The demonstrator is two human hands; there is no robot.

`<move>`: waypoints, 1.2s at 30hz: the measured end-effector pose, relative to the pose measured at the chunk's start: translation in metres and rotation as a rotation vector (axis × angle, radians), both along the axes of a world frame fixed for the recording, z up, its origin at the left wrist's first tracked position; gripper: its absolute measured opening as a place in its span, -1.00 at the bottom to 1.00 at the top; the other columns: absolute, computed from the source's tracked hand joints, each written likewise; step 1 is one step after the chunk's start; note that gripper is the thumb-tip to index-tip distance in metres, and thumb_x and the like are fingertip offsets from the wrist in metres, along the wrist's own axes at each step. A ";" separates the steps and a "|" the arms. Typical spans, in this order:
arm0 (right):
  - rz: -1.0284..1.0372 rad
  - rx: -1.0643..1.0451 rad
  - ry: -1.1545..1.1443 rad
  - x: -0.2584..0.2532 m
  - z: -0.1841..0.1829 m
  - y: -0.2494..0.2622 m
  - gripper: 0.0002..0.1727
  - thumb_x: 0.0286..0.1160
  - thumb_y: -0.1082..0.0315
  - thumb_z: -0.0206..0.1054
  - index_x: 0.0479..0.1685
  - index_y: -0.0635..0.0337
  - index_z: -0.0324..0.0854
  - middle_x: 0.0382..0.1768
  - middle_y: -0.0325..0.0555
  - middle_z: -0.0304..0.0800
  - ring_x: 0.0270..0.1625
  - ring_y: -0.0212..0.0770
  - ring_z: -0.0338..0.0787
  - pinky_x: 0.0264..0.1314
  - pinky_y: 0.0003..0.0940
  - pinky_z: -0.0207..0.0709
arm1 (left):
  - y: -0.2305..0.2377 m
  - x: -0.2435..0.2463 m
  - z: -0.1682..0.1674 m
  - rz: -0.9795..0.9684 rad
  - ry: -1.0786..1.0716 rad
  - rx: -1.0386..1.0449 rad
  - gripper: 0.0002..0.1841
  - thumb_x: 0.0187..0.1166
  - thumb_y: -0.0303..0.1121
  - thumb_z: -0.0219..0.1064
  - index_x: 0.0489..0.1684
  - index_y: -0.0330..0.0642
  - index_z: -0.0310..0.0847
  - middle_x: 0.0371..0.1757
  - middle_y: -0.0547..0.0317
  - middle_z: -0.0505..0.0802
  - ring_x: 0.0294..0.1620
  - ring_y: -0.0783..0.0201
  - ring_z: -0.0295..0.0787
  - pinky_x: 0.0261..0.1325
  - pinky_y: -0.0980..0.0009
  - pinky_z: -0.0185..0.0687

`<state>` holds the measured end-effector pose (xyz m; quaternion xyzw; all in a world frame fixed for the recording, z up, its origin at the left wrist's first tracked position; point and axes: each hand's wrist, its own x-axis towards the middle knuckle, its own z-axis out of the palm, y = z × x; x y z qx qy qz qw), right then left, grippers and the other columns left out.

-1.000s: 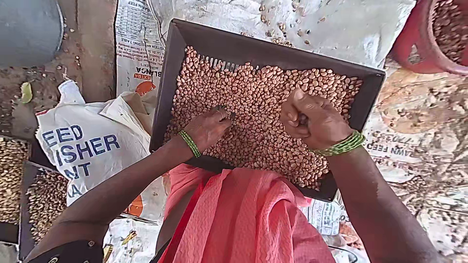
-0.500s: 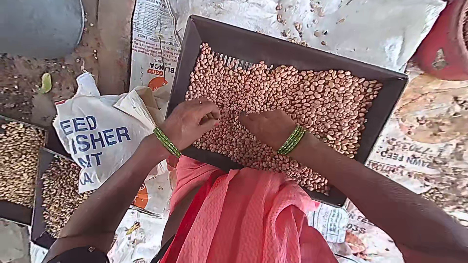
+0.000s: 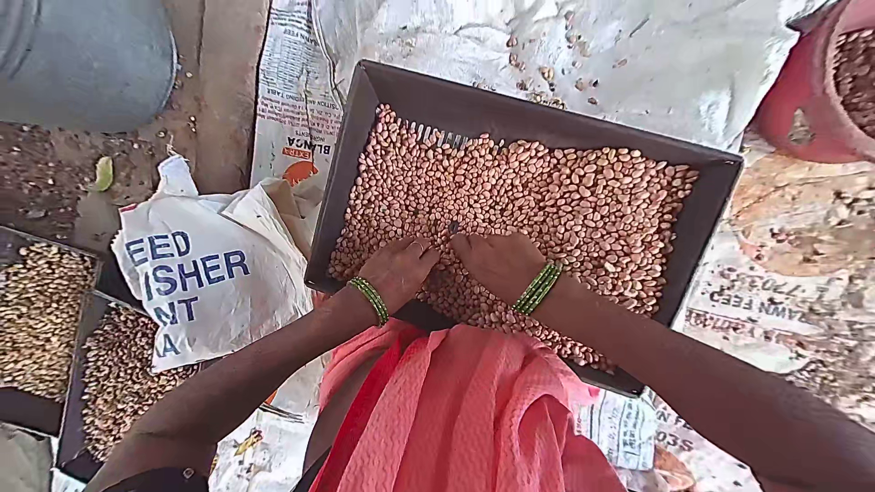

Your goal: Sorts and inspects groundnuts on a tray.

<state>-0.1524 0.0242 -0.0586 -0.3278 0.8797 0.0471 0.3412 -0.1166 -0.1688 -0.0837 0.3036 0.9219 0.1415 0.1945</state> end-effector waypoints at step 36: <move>-0.440 -0.193 0.096 0.020 0.011 0.057 -0.67 0.73 0.42 0.16 0.37 0.19 0.63 -0.15 0.26 0.86 -0.17 0.39 0.87 -0.26 0.33 0.65 | 0.052 -0.029 0.004 -0.041 -0.031 -0.087 -0.70 0.56 -0.54 0.39 0.22 -0.40 0.72 0.18 -0.33 0.80 0.29 -0.29 0.75 0.34 -0.11 0.65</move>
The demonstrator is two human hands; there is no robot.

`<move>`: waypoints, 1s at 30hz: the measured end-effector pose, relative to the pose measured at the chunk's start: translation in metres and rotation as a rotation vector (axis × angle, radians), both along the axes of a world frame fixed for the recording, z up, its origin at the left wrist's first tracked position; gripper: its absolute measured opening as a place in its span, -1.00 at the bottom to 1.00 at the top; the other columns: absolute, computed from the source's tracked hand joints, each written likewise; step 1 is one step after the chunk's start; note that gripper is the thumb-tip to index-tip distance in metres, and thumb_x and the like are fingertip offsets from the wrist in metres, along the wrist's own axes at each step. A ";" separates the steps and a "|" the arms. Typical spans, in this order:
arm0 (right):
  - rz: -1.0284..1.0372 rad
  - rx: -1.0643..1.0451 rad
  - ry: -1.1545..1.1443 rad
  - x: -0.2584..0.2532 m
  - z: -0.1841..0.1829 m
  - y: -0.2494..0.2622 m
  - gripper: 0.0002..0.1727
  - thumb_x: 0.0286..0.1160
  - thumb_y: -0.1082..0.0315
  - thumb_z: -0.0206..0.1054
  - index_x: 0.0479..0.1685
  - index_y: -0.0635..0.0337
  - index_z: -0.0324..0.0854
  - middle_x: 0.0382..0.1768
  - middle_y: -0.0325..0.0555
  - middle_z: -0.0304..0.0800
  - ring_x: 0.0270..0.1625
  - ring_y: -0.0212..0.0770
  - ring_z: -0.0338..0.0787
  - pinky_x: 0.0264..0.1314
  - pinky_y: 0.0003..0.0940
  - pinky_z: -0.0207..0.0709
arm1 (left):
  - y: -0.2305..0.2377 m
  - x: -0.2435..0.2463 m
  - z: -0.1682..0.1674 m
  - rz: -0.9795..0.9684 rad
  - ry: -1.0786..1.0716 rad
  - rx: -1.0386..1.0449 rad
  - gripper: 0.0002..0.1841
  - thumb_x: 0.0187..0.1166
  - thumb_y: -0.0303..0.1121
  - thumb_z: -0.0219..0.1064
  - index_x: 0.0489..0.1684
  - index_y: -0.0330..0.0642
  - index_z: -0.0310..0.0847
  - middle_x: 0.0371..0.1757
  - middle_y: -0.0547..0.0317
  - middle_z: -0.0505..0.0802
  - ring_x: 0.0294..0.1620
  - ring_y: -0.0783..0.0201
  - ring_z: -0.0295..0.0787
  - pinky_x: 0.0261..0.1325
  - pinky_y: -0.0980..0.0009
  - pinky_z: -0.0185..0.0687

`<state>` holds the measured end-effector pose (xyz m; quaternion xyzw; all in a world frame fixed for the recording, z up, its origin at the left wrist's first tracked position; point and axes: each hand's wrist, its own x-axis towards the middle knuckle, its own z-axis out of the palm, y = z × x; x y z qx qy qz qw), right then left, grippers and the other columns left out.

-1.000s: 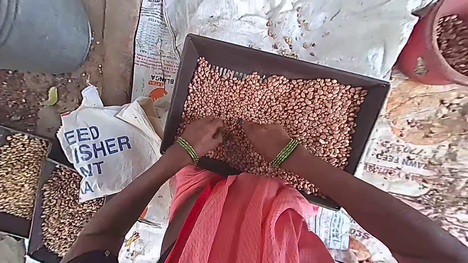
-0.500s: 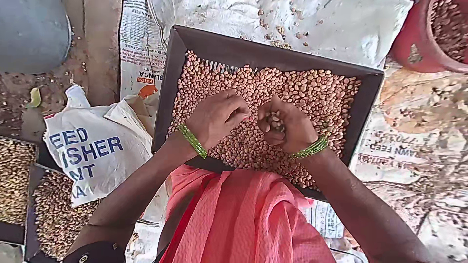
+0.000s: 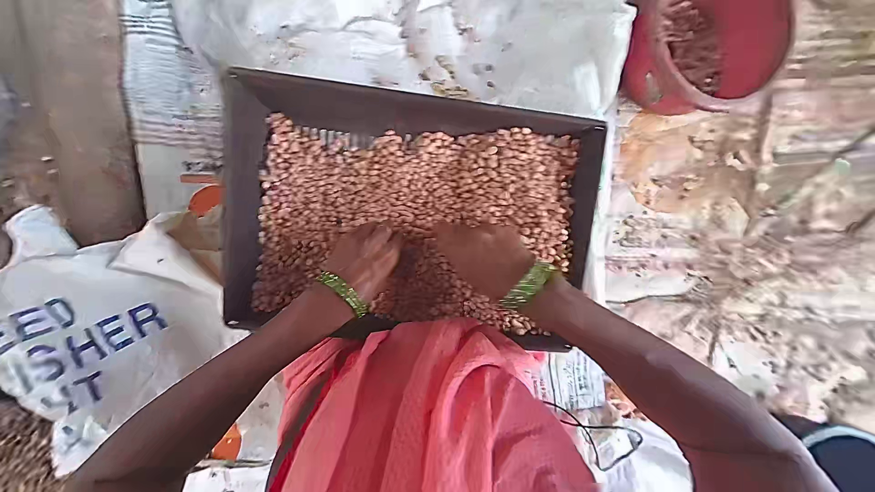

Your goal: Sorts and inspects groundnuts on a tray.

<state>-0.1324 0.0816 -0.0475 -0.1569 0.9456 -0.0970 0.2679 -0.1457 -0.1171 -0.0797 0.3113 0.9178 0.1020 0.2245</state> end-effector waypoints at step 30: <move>-0.942 -1.459 -0.399 0.010 -0.002 0.048 -0.38 0.91 0.08 -0.19 -0.79 -0.16 0.28 -0.80 -0.50 0.32 -0.83 -0.61 0.17 -0.81 -0.71 0.05 | 0.021 0.003 -0.019 -0.139 -0.072 0.455 -0.73 0.63 -0.27 0.33 0.19 -0.08 0.80 0.23 -0.15 0.81 0.32 -0.20 0.72 0.34 -0.16 0.61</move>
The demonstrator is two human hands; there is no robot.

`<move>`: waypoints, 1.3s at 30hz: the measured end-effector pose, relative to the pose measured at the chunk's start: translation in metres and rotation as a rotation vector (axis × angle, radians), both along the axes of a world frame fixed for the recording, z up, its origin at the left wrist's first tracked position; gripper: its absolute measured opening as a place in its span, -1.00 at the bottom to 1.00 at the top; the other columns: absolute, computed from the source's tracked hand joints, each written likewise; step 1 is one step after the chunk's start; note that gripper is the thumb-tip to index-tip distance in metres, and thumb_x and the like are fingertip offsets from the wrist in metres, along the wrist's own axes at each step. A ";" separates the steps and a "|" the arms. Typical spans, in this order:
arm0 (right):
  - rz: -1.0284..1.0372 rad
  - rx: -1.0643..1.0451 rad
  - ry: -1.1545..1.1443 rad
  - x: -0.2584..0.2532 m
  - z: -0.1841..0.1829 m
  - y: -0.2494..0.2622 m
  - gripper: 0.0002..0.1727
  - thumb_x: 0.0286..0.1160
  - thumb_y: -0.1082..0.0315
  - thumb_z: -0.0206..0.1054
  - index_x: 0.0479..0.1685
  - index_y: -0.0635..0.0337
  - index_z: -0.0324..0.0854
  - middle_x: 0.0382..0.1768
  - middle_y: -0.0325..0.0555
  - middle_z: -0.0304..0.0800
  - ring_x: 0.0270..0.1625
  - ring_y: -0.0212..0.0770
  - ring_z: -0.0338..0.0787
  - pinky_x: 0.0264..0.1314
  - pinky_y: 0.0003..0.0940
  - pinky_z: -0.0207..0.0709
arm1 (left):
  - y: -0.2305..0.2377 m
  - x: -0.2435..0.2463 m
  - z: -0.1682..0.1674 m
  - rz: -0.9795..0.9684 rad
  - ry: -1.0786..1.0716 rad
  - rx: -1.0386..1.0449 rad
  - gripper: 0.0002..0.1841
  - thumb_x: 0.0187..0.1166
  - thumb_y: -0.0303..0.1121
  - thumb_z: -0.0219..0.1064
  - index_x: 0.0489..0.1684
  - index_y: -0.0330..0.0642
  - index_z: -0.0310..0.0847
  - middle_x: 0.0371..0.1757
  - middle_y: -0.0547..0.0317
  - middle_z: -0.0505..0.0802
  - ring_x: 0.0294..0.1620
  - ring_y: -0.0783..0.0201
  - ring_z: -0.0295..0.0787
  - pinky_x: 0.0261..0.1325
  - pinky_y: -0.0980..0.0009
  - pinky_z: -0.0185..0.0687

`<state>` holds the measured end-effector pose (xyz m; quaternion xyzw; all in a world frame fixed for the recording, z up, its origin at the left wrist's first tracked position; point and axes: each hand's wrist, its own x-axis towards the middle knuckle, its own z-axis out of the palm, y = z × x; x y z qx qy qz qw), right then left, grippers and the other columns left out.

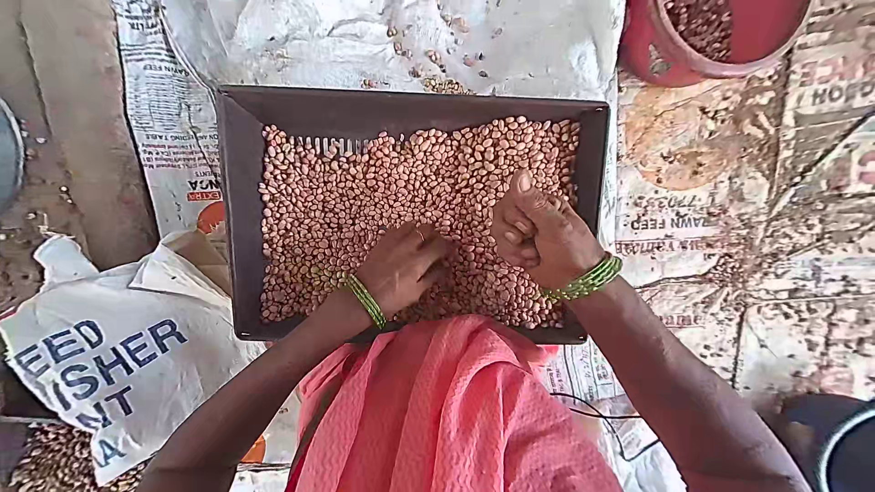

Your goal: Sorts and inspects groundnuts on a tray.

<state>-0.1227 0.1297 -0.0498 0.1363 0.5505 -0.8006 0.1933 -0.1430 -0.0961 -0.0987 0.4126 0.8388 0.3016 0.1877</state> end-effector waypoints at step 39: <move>0.687 1.249 0.638 0.002 -0.010 -0.015 -0.71 0.76 0.29 0.12 0.10 0.19 0.75 -0.45 0.08 0.82 -0.49 0.14 0.84 -0.48 0.14 0.65 | -0.047 0.006 -0.015 0.110 0.223 -0.117 -0.84 0.62 -0.46 0.35 -0.02 -0.31 0.81 -0.01 -0.24 0.84 0.09 -0.20 0.86 0.21 0.02 0.77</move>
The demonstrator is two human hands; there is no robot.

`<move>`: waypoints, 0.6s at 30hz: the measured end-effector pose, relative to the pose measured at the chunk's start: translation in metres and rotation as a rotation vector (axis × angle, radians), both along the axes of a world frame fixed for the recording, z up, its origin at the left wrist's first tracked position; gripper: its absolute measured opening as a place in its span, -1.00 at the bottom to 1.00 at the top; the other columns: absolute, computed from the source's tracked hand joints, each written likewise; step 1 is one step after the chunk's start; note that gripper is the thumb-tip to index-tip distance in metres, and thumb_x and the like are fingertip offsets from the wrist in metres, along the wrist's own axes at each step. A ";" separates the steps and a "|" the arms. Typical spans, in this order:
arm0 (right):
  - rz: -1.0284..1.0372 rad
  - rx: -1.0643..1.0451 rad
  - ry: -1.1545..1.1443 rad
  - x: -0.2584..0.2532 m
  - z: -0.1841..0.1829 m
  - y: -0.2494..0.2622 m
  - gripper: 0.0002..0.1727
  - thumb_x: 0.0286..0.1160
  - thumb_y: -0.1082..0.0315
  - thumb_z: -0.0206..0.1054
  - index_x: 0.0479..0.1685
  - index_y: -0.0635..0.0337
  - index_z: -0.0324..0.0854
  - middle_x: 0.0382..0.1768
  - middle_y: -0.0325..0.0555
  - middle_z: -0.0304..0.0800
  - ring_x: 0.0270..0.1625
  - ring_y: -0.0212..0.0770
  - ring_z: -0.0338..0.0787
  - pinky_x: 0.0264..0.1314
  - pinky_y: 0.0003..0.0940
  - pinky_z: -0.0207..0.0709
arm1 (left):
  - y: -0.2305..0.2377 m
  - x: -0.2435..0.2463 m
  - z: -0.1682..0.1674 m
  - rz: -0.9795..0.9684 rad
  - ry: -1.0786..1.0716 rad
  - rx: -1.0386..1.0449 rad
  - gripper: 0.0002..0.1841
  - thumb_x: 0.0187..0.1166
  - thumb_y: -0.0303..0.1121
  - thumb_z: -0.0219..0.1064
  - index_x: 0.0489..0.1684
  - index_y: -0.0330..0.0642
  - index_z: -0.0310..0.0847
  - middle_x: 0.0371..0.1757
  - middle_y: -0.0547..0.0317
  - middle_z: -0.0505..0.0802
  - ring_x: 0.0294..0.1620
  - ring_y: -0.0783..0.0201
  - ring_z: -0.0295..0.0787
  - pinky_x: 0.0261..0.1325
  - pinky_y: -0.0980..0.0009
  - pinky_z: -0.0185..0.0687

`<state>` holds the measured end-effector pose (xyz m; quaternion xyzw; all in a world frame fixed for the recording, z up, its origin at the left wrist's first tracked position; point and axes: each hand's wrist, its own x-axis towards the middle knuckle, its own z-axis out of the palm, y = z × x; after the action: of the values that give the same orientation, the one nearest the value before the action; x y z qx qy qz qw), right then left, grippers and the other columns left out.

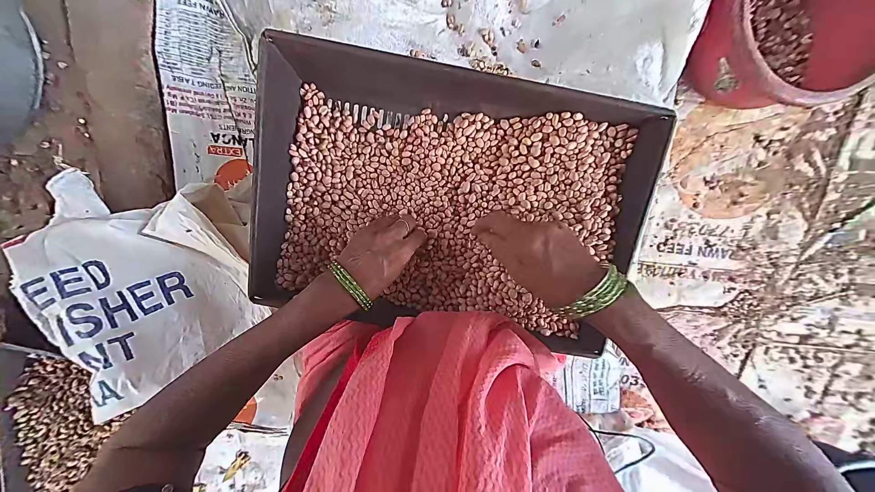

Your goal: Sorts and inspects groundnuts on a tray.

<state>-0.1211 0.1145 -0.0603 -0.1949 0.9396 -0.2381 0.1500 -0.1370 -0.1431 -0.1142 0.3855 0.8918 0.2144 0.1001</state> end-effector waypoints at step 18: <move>-0.400 -1.115 -0.988 -0.017 0.004 -0.022 -0.44 0.85 0.07 -0.40 -0.18 -0.06 0.59 -0.61 -0.47 0.61 -0.79 -0.67 0.31 -0.80 -0.78 0.17 | -0.009 -0.041 0.088 0.081 -0.111 0.532 -0.74 0.74 -0.33 0.25 0.06 -0.36 0.75 -0.03 0.04 0.89 -0.06 0.44 0.82 0.10 0.55 0.73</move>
<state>-0.1385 0.0927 -0.0563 0.0607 0.5222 -0.7582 0.3858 -0.1785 -0.1517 -0.0259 0.3499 0.8120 0.4657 0.0355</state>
